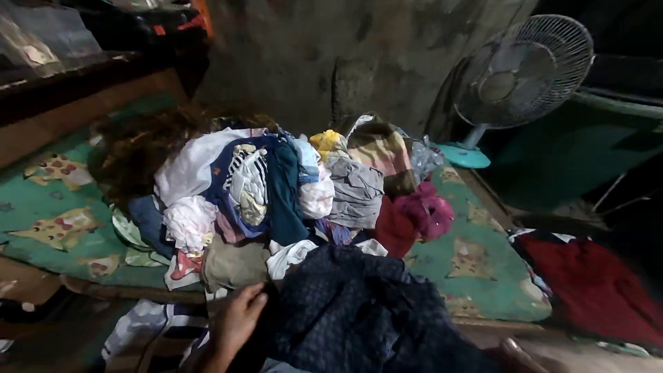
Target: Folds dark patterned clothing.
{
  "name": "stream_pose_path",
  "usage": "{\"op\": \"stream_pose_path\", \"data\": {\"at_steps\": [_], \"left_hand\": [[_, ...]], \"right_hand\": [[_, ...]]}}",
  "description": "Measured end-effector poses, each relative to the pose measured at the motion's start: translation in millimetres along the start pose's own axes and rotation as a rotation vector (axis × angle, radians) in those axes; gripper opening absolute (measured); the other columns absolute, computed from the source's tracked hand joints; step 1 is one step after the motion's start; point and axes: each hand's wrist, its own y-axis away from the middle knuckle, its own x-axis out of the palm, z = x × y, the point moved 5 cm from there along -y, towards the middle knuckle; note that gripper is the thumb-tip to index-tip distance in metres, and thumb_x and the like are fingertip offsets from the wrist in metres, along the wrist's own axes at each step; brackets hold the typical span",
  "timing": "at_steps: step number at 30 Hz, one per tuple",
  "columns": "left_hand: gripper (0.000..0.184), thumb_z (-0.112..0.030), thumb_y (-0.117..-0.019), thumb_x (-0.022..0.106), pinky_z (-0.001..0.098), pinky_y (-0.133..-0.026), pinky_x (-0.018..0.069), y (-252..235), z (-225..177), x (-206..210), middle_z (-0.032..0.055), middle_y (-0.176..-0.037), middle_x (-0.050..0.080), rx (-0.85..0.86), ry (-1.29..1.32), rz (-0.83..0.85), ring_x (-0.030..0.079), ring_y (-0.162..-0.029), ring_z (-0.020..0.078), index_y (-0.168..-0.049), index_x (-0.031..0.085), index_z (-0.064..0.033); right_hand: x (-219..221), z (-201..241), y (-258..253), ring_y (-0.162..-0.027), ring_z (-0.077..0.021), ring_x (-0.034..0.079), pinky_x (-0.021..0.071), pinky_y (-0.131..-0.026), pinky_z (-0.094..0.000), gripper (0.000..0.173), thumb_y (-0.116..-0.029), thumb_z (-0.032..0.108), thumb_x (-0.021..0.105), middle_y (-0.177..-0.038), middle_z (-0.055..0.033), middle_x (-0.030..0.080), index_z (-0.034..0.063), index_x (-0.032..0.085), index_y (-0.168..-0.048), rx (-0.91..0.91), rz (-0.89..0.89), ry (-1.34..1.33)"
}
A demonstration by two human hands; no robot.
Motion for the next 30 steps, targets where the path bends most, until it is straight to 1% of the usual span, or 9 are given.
{"op": "stream_pose_path", "data": {"at_steps": [5,8,9,11,16,21,24,27,30], "left_hand": [[0.046,-0.035,-0.1018,0.059,0.0575,-0.121,0.0248,-7,-78,76,0.0207,-0.145,0.056,0.339,-0.331,0.418,0.040,-0.145,0.0394,-0.130,0.066,0.0007],[0.038,-0.026,-0.1044,0.056,0.0553,-0.116,0.0310,3,-98,97,0.0263,-0.125,0.064,0.357,-0.293,0.667,0.054,-0.128,0.0397,-0.117,0.065,0.0088],[0.034,-0.023,-0.1046,0.056,0.0517,-0.105,0.0430,4,-101,88,0.0252,-0.115,0.065,0.309,-0.151,0.652,0.061,-0.114,0.0356,-0.115,0.064,0.0086],[0.029,-0.018,-0.1006,0.058,0.0406,-0.092,0.0526,0,-99,61,0.0150,-0.106,0.067,0.192,0.289,0.468,0.064,-0.099,0.0202,-0.116,0.064,0.0056],[0.029,-0.022,-0.1072,0.049,0.0469,-0.081,0.0574,-24,-45,21,0.0145,-0.111,0.067,-0.354,1.036,-0.152,0.067,-0.098,0.0248,-0.130,0.057,-0.0049],[0.034,-0.035,-0.1063,0.047,0.0473,-0.079,0.0602,17,-8,53,0.0119,-0.107,0.072,-0.631,1.112,0.149,0.071,-0.096,0.0251,-0.125,0.061,-0.0095],[0.020,-0.018,-0.1062,0.047,0.0387,-0.075,0.0620,24,-51,43,0.0088,-0.096,0.073,-0.503,1.065,0.289,0.072,-0.088,0.0192,-0.116,0.061,-0.0078],[0.020,-0.016,-0.1049,0.047,0.0379,-0.083,0.0624,29,-119,19,0.0082,-0.102,0.073,-0.200,1.190,0.349,0.073,-0.096,0.0175,-0.119,0.059,-0.0073],[0.026,-0.027,-0.1011,0.062,0.0403,-0.095,0.0590,53,-171,-4,0.0106,-0.112,0.074,0.210,1.435,0.600,0.071,-0.107,0.0194,-0.118,0.067,-0.0080]], "right_hand": [[49,29,1,-0.124,-0.0434,0.056,0.0415,-0.108,-0.0590,0.035,-0.0999,0.017,0.060,-0.130,-0.0328,0.059,-0.0111,0.066,-0.120,-0.075,0.133,0.444],[48,39,9,-0.093,-0.0208,0.066,0.0544,-0.085,-0.0421,0.016,-0.0924,0.005,0.061,-0.099,-0.0135,0.069,-0.0032,0.070,-0.102,-0.186,0.086,0.254],[40,40,8,-0.076,-0.0069,0.063,0.0552,-0.071,-0.0294,0.010,-0.0896,0.003,0.057,-0.081,0.0024,0.066,0.0085,0.066,-0.089,-0.240,0.079,0.095],[25,53,3,-0.066,0.0017,0.062,0.0548,-0.061,-0.0206,0.025,-0.0907,0.003,0.052,-0.074,0.0134,0.067,0.0224,0.065,-0.082,-0.306,0.111,-0.229],[15,79,-37,-0.100,-0.0217,0.072,0.0620,-0.084,-0.0381,0.042,-0.1017,0.034,0.050,-0.126,-0.0070,0.068,0.0085,0.060,-0.134,-0.408,0.014,-0.455],[64,57,-26,-0.070,-0.0157,0.070,0.0616,-0.067,-0.0352,0.031,-0.1024,0.015,0.037,-0.081,-0.0031,0.071,0.0036,0.064,-0.091,-0.167,0.109,-0.335],[109,49,-5,-0.081,-0.0154,0.070,0.0602,-0.076,-0.0355,0.021,-0.0976,0.011,0.056,-0.095,-0.0073,0.072,-0.0021,0.068,-0.108,-0.118,0.333,-0.080],[150,63,0,-0.127,-0.0312,0.059,0.0480,-0.108,-0.0470,0.070,-0.0879,0.016,0.075,-0.142,-0.0246,0.056,-0.0059,0.046,-0.148,-0.332,0.437,0.163],[174,93,2,-0.142,-0.0453,0.042,0.0361,-0.117,-0.0546,0.088,-0.0834,0.019,0.080,-0.155,-0.0333,0.038,-0.0093,0.035,-0.153,-0.395,0.385,0.324]]}}
